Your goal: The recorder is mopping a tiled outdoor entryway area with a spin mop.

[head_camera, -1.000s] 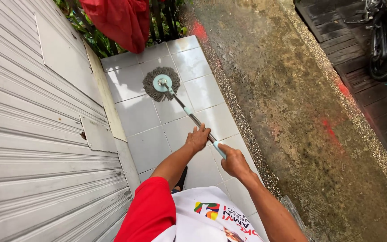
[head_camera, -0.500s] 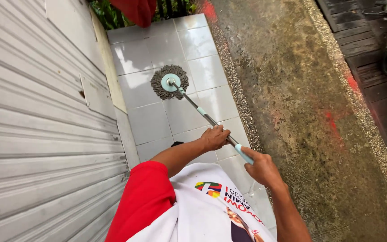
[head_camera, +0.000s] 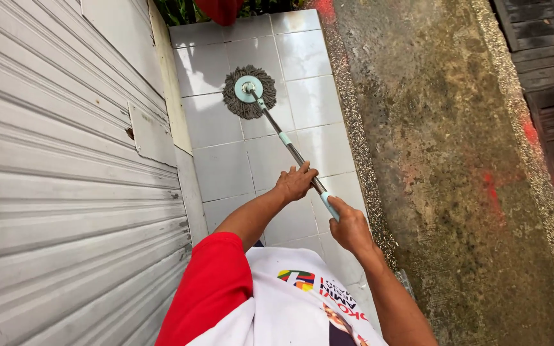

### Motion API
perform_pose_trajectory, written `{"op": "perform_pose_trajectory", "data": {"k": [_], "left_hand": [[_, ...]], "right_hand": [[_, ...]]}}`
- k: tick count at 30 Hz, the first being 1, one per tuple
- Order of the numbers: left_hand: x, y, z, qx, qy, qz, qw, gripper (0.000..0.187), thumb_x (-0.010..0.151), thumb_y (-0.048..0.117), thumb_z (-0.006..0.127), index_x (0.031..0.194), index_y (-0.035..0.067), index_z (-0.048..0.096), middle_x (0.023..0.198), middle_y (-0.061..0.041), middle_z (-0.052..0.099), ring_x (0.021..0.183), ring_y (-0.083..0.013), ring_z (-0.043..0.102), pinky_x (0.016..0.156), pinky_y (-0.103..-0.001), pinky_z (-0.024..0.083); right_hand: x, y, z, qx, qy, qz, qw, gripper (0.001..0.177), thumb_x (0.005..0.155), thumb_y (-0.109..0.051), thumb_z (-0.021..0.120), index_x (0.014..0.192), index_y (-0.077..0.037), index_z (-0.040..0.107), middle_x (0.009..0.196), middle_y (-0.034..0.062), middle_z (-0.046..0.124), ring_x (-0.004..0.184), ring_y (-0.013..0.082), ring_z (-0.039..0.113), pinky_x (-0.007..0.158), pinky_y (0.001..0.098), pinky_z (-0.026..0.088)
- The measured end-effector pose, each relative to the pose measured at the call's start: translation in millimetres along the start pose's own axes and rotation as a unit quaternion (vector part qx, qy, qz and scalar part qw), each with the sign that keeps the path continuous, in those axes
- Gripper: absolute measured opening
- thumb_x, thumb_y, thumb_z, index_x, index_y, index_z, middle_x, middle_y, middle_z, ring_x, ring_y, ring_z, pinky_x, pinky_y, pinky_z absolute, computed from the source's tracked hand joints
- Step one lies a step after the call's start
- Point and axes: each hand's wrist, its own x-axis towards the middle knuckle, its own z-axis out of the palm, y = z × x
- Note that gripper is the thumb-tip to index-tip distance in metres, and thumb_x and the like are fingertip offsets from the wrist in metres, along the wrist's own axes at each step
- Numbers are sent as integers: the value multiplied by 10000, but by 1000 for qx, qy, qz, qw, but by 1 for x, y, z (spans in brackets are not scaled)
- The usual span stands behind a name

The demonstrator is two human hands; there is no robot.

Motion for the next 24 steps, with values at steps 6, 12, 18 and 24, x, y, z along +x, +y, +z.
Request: {"op": "perform_pose_trajectory", "data": {"k": [6, 12, 18, 24], "left_hand": [[46, -67, -54, -31, -4, -36, 999, 398, 1081, 396, 485, 1456, 369, 353, 1709, -45, 185, 1477, -504, 345, 1115, -712, 340], [98, -120, -102, 12, -13, -62, 998, 464, 1068, 396, 515, 1499, 389, 341, 1716, -10, 157, 1504, -492, 288, 1133, -739, 292], [118, -130, -93, 18, -1, -61, 998, 409, 1070, 362, 503, 1457, 358, 371, 1719, -39, 168, 1507, -483, 304, 1131, -733, 295], [92, -115, -47, 8, 21, -51, 998, 393, 1056, 360, 540, 1427, 342, 408, 1708, -57, 189, 1501, -481, 317, 1120, -733, 309]], "right_hand": [[96, -38, 16, -1, 15, -8, 1000, 593, 797, 28, 688, 1373, -109, 654, 1373, 211, 650, 1283, 380, 599, 1052, 493, 529], [177, -71, 24, -27, 13, -31, 999, 604, 795, 33, 697, 1380, -107, 638, 1378, 204, 648, 1275, 376, 608, 1037, 496, 538], [190, -66, 28, -40, 18, -56, 997, 608, 776, 61, 692, 1363, -91, 650, 1368, 201, 654, 1292, 363, 598, 1050, 484, 529], [135, -65, 31, -25, 15, -67, 997, 591, 773, 76, 672, 1349, -52, 647, 1353, 228, 656, 1290, 381, 595, 1059, 506, 519]]}}
